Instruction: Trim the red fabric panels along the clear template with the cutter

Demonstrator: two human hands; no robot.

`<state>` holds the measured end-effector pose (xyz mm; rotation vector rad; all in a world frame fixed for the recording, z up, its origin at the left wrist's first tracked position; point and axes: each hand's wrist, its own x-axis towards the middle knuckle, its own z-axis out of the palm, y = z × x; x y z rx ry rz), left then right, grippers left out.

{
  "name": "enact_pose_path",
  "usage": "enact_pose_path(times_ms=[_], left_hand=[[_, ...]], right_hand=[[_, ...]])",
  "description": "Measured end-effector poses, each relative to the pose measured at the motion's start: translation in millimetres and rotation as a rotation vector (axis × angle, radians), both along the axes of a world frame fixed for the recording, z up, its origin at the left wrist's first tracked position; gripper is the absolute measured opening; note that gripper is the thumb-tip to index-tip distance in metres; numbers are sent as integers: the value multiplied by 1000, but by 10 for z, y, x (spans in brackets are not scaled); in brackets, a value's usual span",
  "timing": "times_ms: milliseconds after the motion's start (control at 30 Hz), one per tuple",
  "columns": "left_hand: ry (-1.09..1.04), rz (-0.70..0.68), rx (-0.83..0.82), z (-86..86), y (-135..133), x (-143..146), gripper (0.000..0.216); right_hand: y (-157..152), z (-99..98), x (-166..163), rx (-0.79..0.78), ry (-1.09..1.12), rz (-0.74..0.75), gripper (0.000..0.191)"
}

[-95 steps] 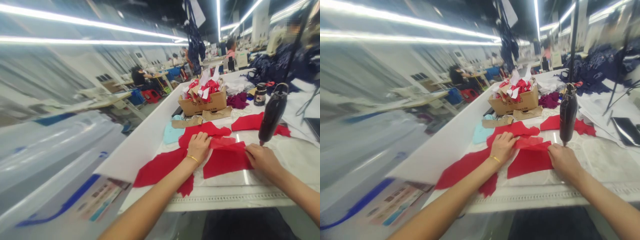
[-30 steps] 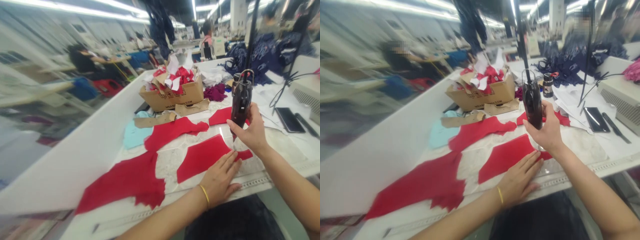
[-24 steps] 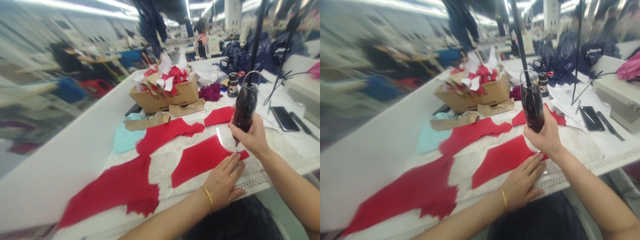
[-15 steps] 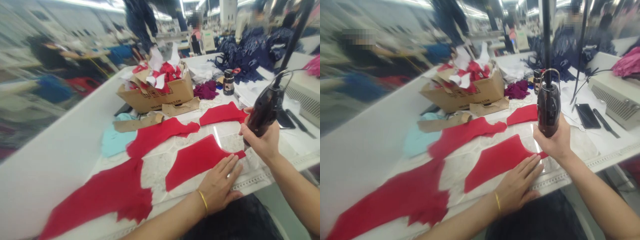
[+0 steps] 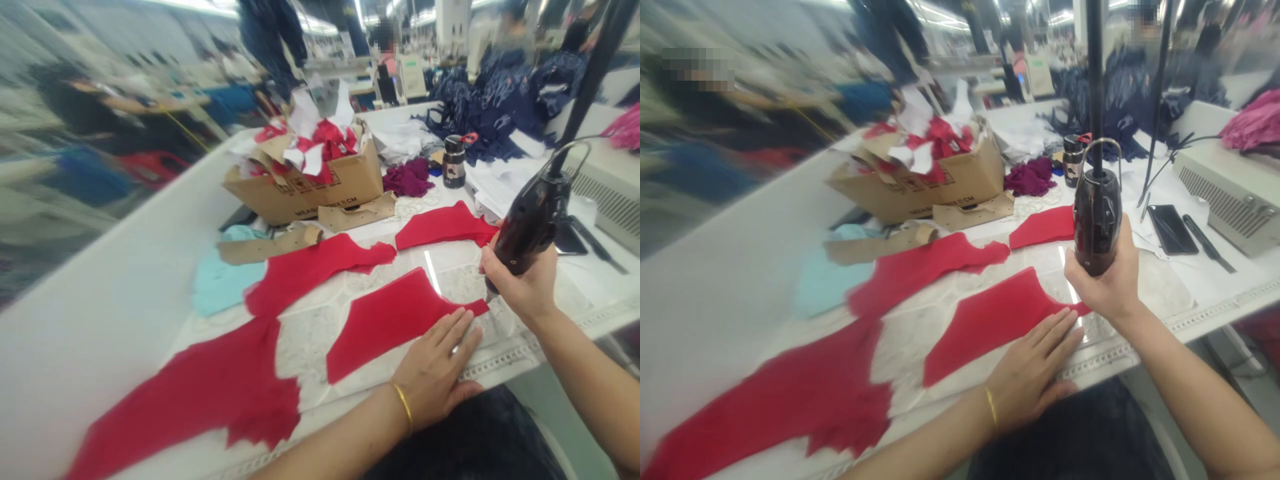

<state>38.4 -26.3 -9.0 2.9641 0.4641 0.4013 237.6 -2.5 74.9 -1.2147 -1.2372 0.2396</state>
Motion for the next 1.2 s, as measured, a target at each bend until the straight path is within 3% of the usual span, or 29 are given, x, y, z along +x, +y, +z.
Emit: enact_pose_path(times_ms=[233,533,767,933,1200], left_hand=[[-10,-5,-66,-22,-9,2,72],[-12,116,21,155,154,-281,68],[-28,277,49,-44,399,-465,70],[-55,296,48,-178,418,-464,73],[-74,300,-8,-205,357,-431,74]], right_hand=[[13,-71,-1,29,-35,-69,28],[77,-96,4,46,114,-50,27],[497,-150,-284,134,93,1,25],[778,-203,-507,170,90,20,26],[959,-264,-656,178,140,41,29]])
